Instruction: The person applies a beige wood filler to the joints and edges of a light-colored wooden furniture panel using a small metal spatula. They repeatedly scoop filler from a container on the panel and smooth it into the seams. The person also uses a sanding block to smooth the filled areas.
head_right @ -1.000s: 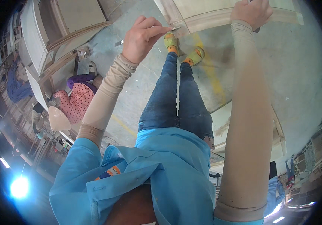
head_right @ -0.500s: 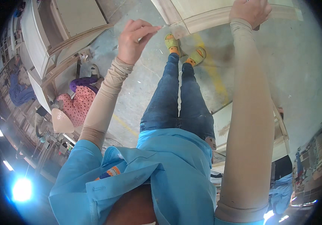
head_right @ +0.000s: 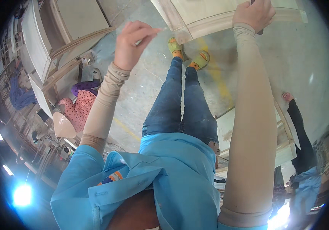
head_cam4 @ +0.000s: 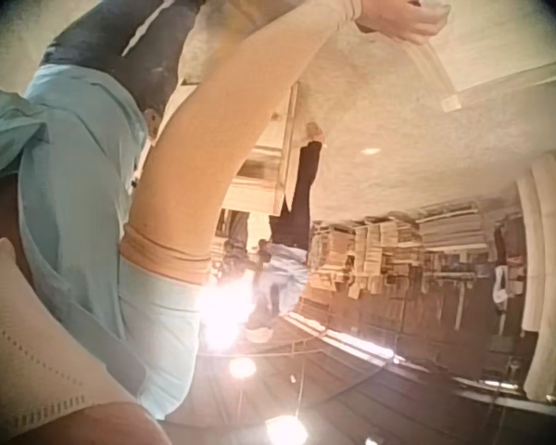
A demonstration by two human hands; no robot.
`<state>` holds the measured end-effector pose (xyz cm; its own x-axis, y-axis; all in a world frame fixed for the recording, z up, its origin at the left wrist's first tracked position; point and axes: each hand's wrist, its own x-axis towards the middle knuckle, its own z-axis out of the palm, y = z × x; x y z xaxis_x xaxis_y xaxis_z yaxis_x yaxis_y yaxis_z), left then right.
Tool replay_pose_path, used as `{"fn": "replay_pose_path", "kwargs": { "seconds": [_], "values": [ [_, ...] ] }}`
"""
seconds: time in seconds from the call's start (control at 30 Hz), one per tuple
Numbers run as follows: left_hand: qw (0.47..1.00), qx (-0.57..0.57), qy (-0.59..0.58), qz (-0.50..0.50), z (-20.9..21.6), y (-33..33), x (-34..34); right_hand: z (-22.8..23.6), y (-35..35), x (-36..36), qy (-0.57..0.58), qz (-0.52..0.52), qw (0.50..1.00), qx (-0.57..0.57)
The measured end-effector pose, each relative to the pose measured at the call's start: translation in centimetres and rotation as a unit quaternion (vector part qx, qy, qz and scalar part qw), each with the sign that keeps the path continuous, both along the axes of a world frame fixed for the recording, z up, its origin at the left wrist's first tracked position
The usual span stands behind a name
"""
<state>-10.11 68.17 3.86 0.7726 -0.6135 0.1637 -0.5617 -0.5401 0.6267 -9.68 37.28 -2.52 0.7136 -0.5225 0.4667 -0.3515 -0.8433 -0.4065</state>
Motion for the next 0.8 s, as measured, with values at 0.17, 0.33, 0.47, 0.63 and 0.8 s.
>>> {"fn": "replay_pose_path", "kwargs": {
  "seconds": [0.17,0.33,0.47,0.63,0.8],
  "values": [
    [0.996,0.056,0.025,0.071,5.1,-3.2,5.5,-1.2,-1.4,0.2,0.047,0.005,0.999,-0.021],
    [0.997,0.025,-0.075,0.008,7.1,-6.6,10.9,-0.5,-0.1,0.5,0.035,-0.009,0.999,-0.008],
    [0.955,0.202,-0.214,-0.022,8.0,-10.0,12.7,-0.5,-0.5,0.3,0.046,-0.005,0.998,0.036],
    [0.937,0.254,-0.242,-0.015,5.9,-13.7,13.6,-0.2,-0.7,0.0,0.052,-0.02,0.997,0.053],
    [0.939,0.245,-0.241,-0.027,4.7,-14.0,14.5,-0.2,-0.3,0.3,0.042,-0.013,0.997,0.068]
  ]
}}
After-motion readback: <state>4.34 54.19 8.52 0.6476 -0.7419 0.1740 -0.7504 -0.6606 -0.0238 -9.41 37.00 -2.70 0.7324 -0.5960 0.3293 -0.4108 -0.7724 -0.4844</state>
